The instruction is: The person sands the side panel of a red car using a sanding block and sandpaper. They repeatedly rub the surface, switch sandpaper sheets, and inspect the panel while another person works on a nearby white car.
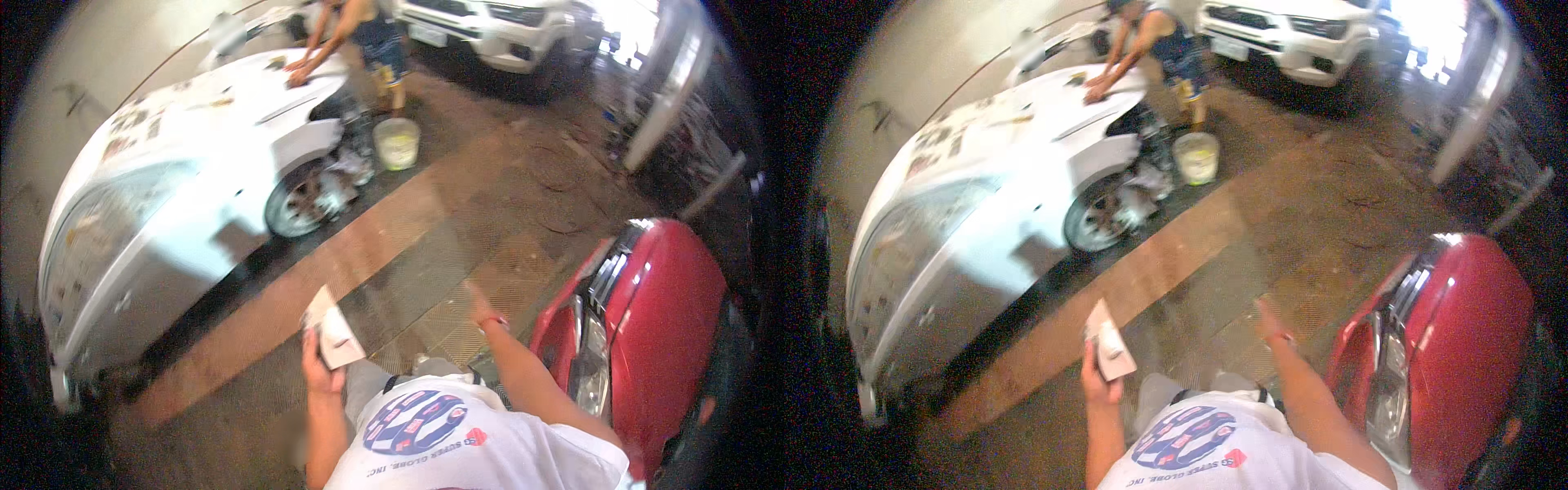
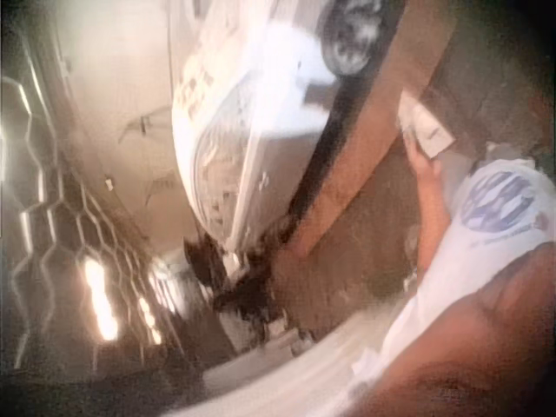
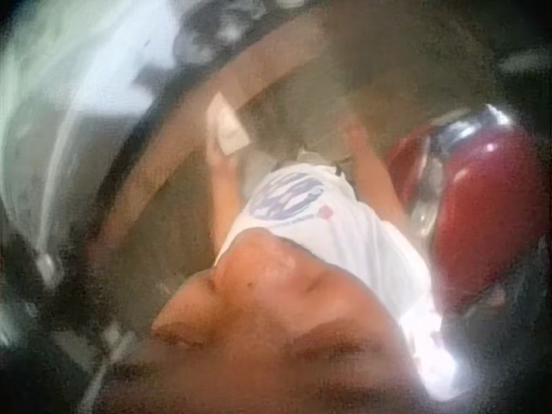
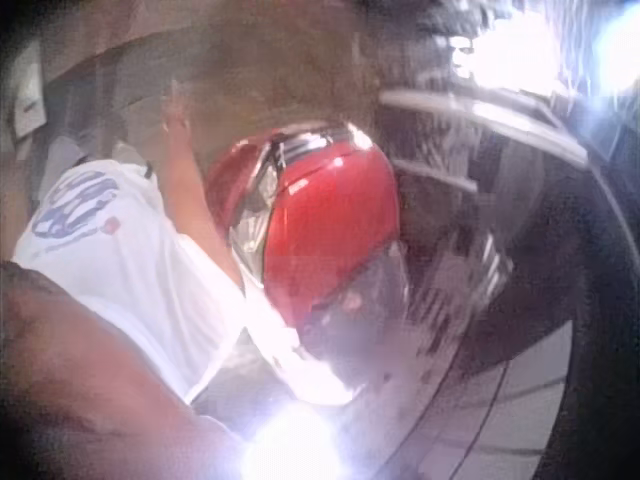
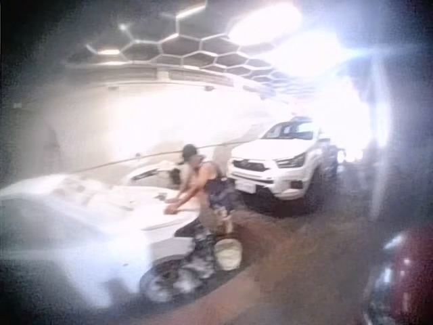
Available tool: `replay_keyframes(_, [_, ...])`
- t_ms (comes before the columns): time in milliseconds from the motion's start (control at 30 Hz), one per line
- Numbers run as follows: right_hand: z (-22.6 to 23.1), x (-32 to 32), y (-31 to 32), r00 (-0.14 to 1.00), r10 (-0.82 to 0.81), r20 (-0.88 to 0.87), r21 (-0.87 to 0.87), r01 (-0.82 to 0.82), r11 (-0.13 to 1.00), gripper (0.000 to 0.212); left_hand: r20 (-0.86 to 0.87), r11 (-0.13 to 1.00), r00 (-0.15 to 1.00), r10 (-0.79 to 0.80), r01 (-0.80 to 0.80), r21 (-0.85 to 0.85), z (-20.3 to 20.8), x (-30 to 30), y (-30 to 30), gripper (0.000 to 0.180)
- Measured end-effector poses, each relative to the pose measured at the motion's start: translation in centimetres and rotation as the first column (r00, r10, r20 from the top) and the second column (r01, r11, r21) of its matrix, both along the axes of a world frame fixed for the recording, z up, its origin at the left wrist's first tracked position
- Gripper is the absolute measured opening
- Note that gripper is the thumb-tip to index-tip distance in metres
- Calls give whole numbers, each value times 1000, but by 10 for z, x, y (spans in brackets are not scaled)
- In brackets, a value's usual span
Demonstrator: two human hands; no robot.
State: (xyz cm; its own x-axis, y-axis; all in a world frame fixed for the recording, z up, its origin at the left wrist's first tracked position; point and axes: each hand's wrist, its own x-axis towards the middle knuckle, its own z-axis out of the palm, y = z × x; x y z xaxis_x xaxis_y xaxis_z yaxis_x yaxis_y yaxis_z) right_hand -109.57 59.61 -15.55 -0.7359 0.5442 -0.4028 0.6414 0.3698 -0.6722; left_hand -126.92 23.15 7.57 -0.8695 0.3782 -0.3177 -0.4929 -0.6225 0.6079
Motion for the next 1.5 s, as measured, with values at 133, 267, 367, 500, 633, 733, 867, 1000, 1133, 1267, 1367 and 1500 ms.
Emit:
replay_keyframes(133, [53,-133,37,968,91,-232,215,-40,976,75,7,995,995,-98,98,3,-14,-54,13,43])
replay_keyframes(267, [62,-215,24,994,63,-88,124,-52,991,72,27,996,996,-83,83,-27,-33,-128,23,47])
replay_keyframes(367, [38,-216,16,990,140,9,133,-140,981,76,64,993,991,-119,120,-17,-53,-198,22,48])
replay_keyframes(500, [-33,-163,-20,936,36,351,182,-106,978,79,64,987,985,-157,158,-14,-46,-291,9,49])
replay_keyframes(633, [-55,-104,-72,652,-220,726,96,221,971,72,-15,987,992,-128,125,-96,-33,-392,-9,47])
replay_keyframes(733, [-49,-133,-102,562,-262,785,102,300,948,71,-28,986,990,-139,136,-94,-21,-462,-15,47])
replay_keyframes(867, [-30,-205,-110,656,-274,703,103,287,952,78,-56,991,991,-119,115,-69,-8,-529,-15,43])
replay_keyframes(1000, [-13,-310,-90,802,-288,523,62,301,952,83,-61,992,990,-127,126,-19,-5,-563,-3,43])
replay_keyframes(1133, [-45,-392,-36,933,-248,259,69,239,969,77,-18,996,996,-87,88,19,-15,-581,1,44])
replay_keyframes(1267, [-51,-465,8,990,-121,65,132,112,985,76,45,1000,999,-22,23,-8,-25,-599,2,45])
replay_keyframes(1367, [-90,-509,46,959,-107,264,148,69,987,73,45,996,997,70,-68,-50,-32,-624,4,47])
replay_keyframes(1500, [-86,-579,57,931,-14,366,92,-22,996,67,52,964,974,219,-208,-166,-32,-669,12,51])
